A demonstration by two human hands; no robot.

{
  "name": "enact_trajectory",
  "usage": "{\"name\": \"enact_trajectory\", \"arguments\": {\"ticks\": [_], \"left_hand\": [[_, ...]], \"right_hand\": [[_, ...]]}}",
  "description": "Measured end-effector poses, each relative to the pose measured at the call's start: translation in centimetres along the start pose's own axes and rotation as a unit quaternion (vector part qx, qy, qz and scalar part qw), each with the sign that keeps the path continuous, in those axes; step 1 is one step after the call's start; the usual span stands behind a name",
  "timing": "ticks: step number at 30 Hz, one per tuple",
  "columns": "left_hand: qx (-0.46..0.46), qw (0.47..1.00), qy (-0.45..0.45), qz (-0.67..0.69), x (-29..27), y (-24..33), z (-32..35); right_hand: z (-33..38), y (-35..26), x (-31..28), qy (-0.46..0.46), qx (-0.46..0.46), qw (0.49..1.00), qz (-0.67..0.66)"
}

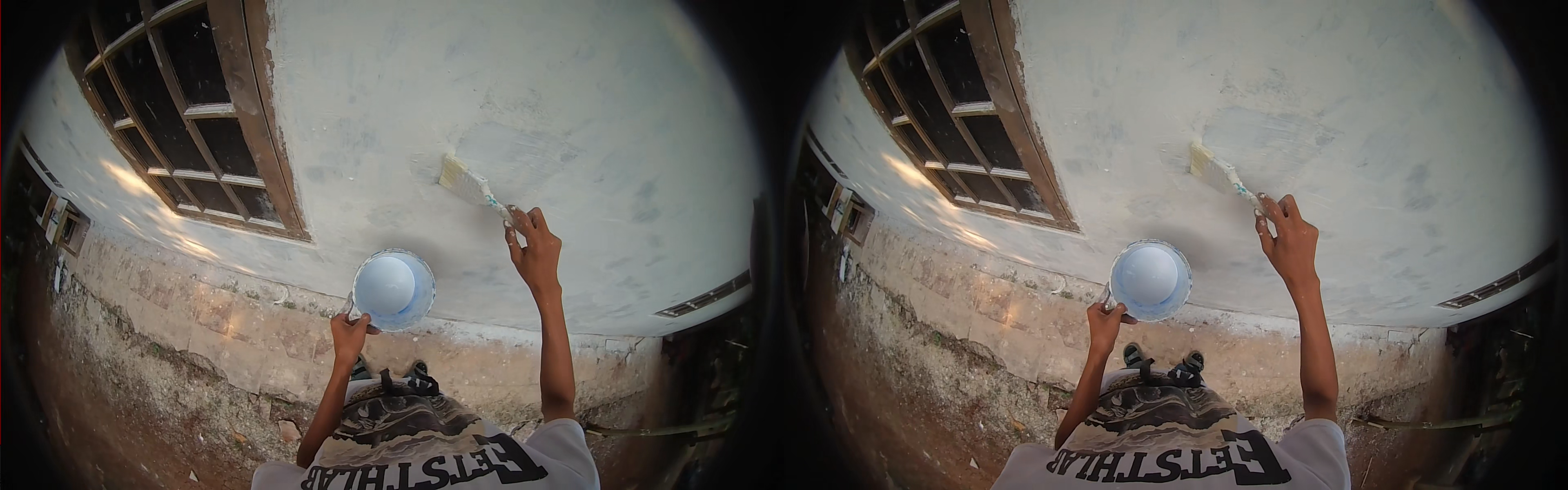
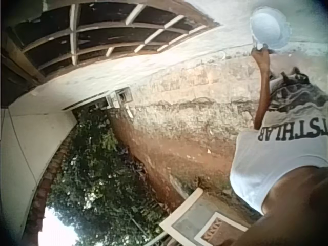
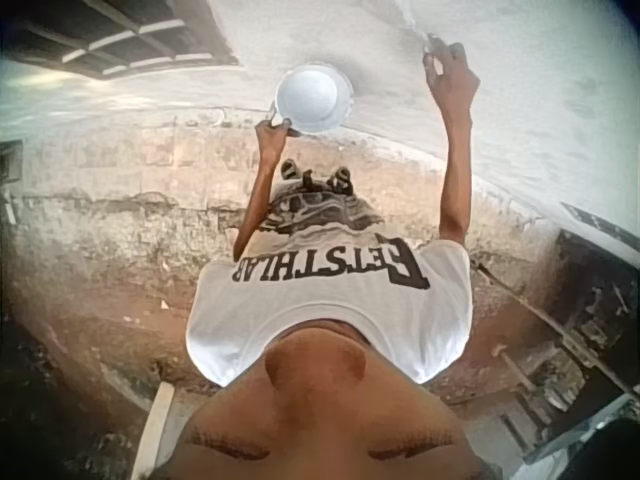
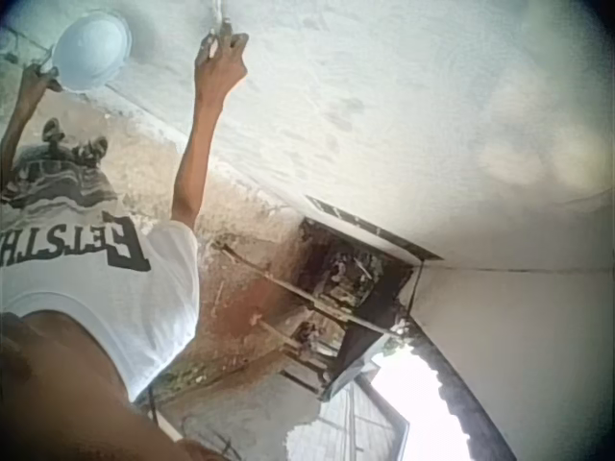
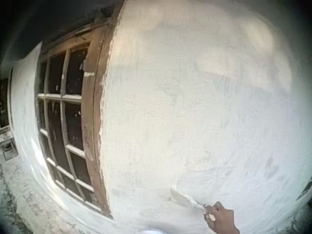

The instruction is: The person paints an exterior wall with a brush, applying white paint from a bucket.

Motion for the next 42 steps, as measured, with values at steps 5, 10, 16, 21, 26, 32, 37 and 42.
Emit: {"name": "enact_trajectory", "arguments": {"ticks": [5,10,16,21,26,32,37,42], "left_hand": [[-0.002,1.000,-0.005,0.000,0.4,0.3,0.1],[0.010,1.000,-0.028,0.011,1.1,0.8,0.1],[0.008,1.000,-0.021,0.003,1.1,1.7,0.5],[-0.005,1.000,-0.005,0.006,0.5,1.3,0.4],[0.016,1.000,-0.010,-0.005,-0.5,0.6,-0.1],[0.021,0.999,0.007,-0.038,-0.6,1.6,0.4],[0.024,0.999,0.003,-0.049,-0.2,2.6,1.2],[0.036,0.995,0.009,-0.090,-0.6,1.1,0.6]], "right_hand": [[-0.7,-1.1,0.1,-0.024,0.019,0.999,-0.039],[-4.3,-1.6,0.9,-0.017,0.014,0.998,-0.062],[-4.0,0.3,-2.6,0.027,0.064,0.997,-0.036],[-1.5,-0.5,-4.6,0.020,0.110,0.987,-0.115],[2.6,-4.7,0.0,-0.157,0.177,0.930,-0.280],[8.2,-10.7,7.8,-0.254,0.137,0.919,-0.269],[10.6,-14.1,13.1,-0.282,0.126,0.933,-0.186],[11.2,-15.9,15.5,-0.281,0.121,0.934,-0.186]]}}
Point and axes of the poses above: each hand's wrist, its own z-axis away from the middle knuckle, its own x-axis out of the palm, y = z × x, the point moved 7 cm from there along -z, towards the middle knuckle, and after that the axes turned 11 degrees about -x, right-handed, at the moved point
